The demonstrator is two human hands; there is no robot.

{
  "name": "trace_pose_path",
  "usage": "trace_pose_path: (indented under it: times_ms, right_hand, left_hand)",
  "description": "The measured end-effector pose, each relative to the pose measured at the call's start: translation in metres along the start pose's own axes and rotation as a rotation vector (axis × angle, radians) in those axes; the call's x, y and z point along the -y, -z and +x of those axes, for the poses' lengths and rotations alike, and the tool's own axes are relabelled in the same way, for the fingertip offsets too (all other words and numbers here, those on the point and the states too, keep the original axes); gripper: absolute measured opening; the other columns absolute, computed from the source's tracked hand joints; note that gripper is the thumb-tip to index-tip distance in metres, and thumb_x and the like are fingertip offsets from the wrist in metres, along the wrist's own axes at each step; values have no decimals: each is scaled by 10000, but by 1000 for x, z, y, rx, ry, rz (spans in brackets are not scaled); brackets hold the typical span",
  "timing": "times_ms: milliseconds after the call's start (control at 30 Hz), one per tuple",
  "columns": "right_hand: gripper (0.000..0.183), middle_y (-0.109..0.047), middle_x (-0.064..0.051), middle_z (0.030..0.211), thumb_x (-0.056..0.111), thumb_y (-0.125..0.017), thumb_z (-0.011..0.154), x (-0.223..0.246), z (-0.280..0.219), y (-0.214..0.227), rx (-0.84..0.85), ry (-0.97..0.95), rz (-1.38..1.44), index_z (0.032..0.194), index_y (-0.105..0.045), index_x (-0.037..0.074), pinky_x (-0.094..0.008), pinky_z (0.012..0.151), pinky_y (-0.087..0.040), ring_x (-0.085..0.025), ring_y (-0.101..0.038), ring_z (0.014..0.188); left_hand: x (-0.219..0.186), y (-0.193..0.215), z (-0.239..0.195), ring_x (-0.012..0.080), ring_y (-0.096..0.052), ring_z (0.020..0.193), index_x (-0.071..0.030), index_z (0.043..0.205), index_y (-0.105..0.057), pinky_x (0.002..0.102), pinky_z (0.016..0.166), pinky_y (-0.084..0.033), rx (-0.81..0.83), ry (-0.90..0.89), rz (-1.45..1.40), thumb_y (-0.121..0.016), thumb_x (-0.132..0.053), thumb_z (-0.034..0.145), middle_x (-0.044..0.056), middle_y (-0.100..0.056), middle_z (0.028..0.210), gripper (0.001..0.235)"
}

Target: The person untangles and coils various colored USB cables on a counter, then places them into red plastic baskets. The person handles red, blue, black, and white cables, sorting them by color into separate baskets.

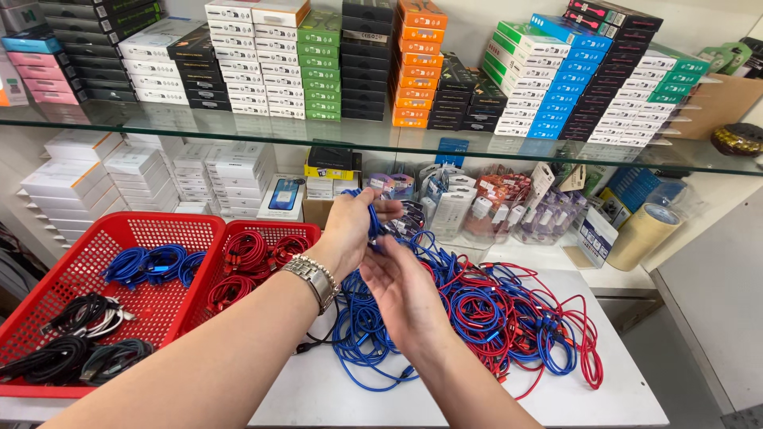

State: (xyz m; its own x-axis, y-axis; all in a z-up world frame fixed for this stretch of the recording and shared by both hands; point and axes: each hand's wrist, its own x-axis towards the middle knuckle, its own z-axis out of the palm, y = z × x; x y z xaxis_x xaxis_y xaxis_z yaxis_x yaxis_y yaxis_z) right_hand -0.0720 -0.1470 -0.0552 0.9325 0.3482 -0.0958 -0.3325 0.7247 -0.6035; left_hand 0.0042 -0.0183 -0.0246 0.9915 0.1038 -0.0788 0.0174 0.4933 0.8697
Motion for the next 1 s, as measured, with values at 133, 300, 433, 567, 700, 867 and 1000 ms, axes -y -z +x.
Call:
trace_pose_path:
  times_ms: [133, 300, 433, 567, 700, 867, 1000]
  right_hand:
    - [268, -741, -123, 990, 174, -639, 949, 19, 0, -14, 2, 199, -603, 1181, -621, 41, -249, 768, -598, -138, -713, 854]
    - [300, -725, -88, 764, 254, -697, 969, 45, 15, -14, -141, 323, -1076, 1135, -656, 8, -259, 555, -456, -104, -587, 628]
    - [319, -724, -72, 750, 234, -734, 893, 50, 23, -6, -234, 197, -1014, 1118, -577, 69, -254, 527, -455, -103, -609, 608]
    - [251, -707, -58, 747, 234, -713, 916, 47, 26, 4, -160, 50, -914, 1044, -636, 32, -244, 545, -478, -98, -596, 604]
    - [240, -662, -49, 728, 227, -708, 931, 41, 25, 14, -164, 105, -878, 1043, -647, 24, -251, 543, -455, -100, -569, 604]
    - [244, -678, -32, 754, 222, -691, 943, 52, 29, 15, -69, 120, -963, 1074, -708, 17, -239, 592, -485, -92, -597, 651]
    - [253, -736, -30, 854, 201, -689, 919, 66, 38, 8, 64, -14, -898, 1116, -700, 42, -239, 682, -557, -101, -671, 733]
  left_hand:
    - [1, 2, 5, 246, -729, 848, 21, 1113, -554, 386, 755, -592, 59, 143, 169, -441, -253, 1035, 122, -747, 950, 307]
    - [8, 7, 9, 200, -625, 742, 30, 925, -697, 357, 693, -507, 191, 48, 450, -564, -210, 945, 130, -683, 839, 276]
    - [9, 10, 7, 229, -647, 744, 47, 893, -699, 381, 710, -517, 132, 49, 622, -588, -234, 897, 146, -701, 830, 302]
    - [7, 6, 0, 282, -705, 844, 44, 910, -739, 391, 779, -545, -7, -101, 1096, -586, -337, 929, 187, -713, 857, 411]
    - [10, 3, -1, 356, -748, 917, 74, 940, -686, 403, 748, -578, -128, 29, 657, -639, -268, 924, 232, -744, 893, 345]
    - [9, 28, 15, 384, -756, 914, -2, 902, -534, 434, 740, -655, -47, 319, -192, -493, -168, 982, 270, -701, 963, 188]
    - [20, 42, 30, 237, -696, 761, -64, 882, -540, 365, 663, -607, -28, 315, -37, -531, -223, 1011, 132, -671, 895, 205]
